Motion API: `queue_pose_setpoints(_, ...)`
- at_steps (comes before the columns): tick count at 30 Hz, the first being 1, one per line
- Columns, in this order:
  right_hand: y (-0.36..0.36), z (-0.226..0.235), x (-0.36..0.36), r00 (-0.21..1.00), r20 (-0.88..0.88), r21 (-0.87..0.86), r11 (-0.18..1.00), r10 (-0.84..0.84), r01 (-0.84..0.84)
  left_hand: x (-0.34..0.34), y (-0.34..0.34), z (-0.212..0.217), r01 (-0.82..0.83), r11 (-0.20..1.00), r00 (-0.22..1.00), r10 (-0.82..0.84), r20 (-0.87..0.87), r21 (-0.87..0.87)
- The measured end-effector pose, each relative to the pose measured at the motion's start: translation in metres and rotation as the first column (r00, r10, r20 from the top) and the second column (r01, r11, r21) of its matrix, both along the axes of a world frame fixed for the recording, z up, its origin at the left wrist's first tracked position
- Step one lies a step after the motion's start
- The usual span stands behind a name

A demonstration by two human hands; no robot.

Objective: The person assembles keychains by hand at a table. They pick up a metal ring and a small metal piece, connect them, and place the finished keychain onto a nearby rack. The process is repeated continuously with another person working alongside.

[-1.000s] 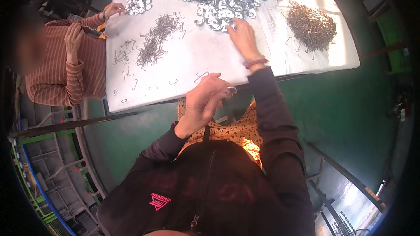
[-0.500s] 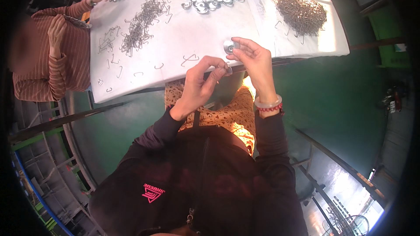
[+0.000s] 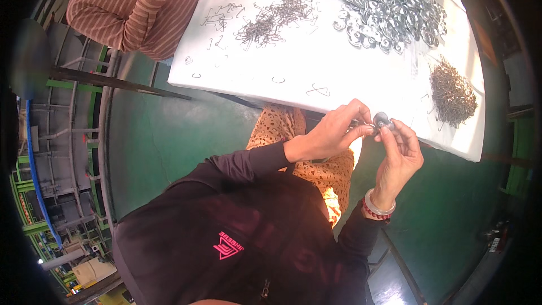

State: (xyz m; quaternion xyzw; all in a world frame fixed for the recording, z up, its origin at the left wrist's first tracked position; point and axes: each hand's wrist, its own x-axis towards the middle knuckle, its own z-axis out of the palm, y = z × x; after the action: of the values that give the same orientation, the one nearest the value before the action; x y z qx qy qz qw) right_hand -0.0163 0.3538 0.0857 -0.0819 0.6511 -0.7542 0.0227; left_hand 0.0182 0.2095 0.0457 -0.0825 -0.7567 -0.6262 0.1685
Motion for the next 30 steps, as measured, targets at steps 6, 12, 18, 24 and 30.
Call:
queue_pose_setpoints(6, 0.003, -0.003, -0.001, 0.999, 0.034, 0.012, 1.0, 0.023, -0.024, -0.012, -0.092, -0.034, -0.367, 0.914, 0.93, 0.36, -0.07, -0.172)
queue_pose_setpoints(12, 0.006, 0.007, 0.0, 0.996, 0.079, 0.086, 0.995, 0.033, -0.04, -0.033, -0.238, -0.06, -0.328, 0.432, 0.856, 0.512, -0.071, -0.84)
queue_pose_setpoints(18, 0.003, 0.015, -0.007, 0.999, 0.045, 0.124, 0.992, 0.025, -0.03, -0.042, -0.25, -0.077, -0.243, 0.338, 0.925, 0.362, -0.113, -0.909)
queue_pose_setpoints(24, 0.006, 0.011, -0.015, 0.998, -0.003, -0.006, 0.998, 0.067, -0.067, -0.048, -0.191, -0.016, -0.297, 0.74, 0.936, 0.351, -0.031, -0.603)
queue_pose_setpoints(30, 0.009, -0.003, -0.019, 0.994, 0.069, -0.085, 0.993, 0.083, -0.077, -0.032, -0.07, 0.044, 0.188, 0.963, 0.967, -0.215, 0.134, 0.191)
